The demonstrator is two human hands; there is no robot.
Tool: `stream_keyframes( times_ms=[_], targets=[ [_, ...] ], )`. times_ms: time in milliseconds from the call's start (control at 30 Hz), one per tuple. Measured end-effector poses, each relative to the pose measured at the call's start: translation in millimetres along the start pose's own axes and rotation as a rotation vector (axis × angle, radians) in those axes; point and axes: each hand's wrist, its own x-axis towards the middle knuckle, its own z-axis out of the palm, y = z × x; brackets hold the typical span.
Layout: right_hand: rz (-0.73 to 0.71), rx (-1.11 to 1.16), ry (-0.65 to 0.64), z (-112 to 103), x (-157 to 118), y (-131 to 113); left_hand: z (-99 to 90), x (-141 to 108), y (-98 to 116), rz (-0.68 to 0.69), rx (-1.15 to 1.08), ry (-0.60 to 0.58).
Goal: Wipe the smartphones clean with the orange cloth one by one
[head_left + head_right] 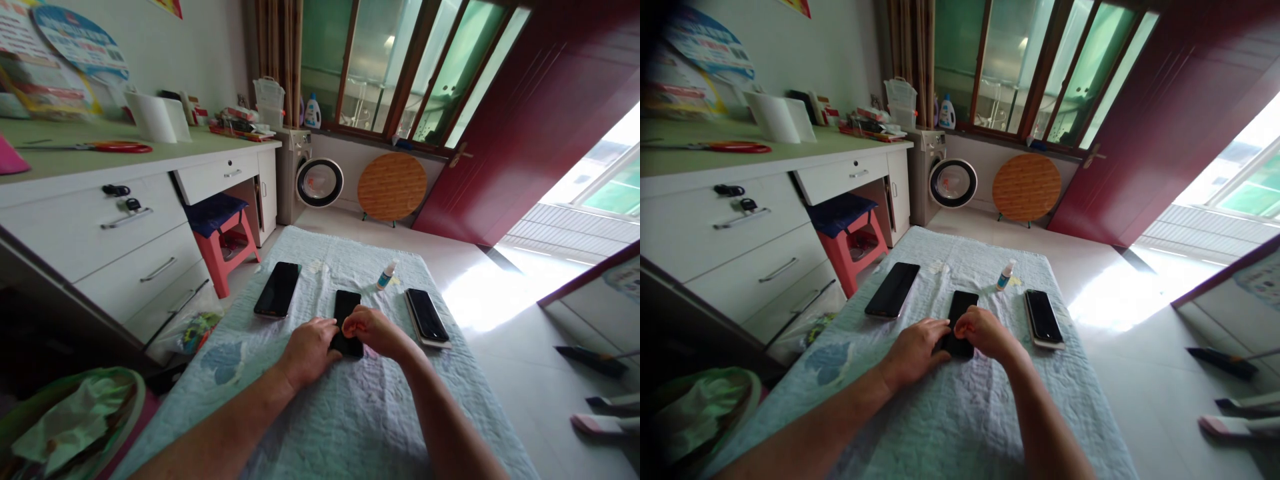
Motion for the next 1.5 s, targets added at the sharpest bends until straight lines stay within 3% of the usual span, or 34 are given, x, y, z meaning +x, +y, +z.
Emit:
stream_keyframes(
  times_ms=[133, 233, 367, 667, 767, 967, 1100, 1500],
  targets=[
    [0.099, -0.144, 0.366, 15, 16, 18, -3.1, 1, -3, 0.042, 0.011, -0.018],
    [0.158, -0.218, 0.479, 25, 25, 27, -2.7, 1, -5, 0.074, 0.013, -0.014],
    [0.136, -0.310, 0.405, 27, 28, 24, -1.9, 1, -6, 0.071, 0.004, -0.008],
    [-0.118, -0.226, 0.154, 21, 4, -3, -9.0, 1, -2, 0.040, 0.027, -0.048],
    [-0.053, -0.286, 0.184, 21, 5, 2, -7.7, 0, -2, 0.047, 0.037, -0.044],
    [0.246, -0.415, 0.354, 20, 19, 22, -3.5, 1, -6, 0.077, 0.052, -0.025],
    [0.327, -0.435, 0.352, 22, 25, 23, -3.1, 0, -6, 0.082, 0.047, -0.024],
    [0.113, -0.377, 0.235, 26, 26, 12, -4.3, 1, -5, 0.068, 0.034, -0.033]
  ],
)
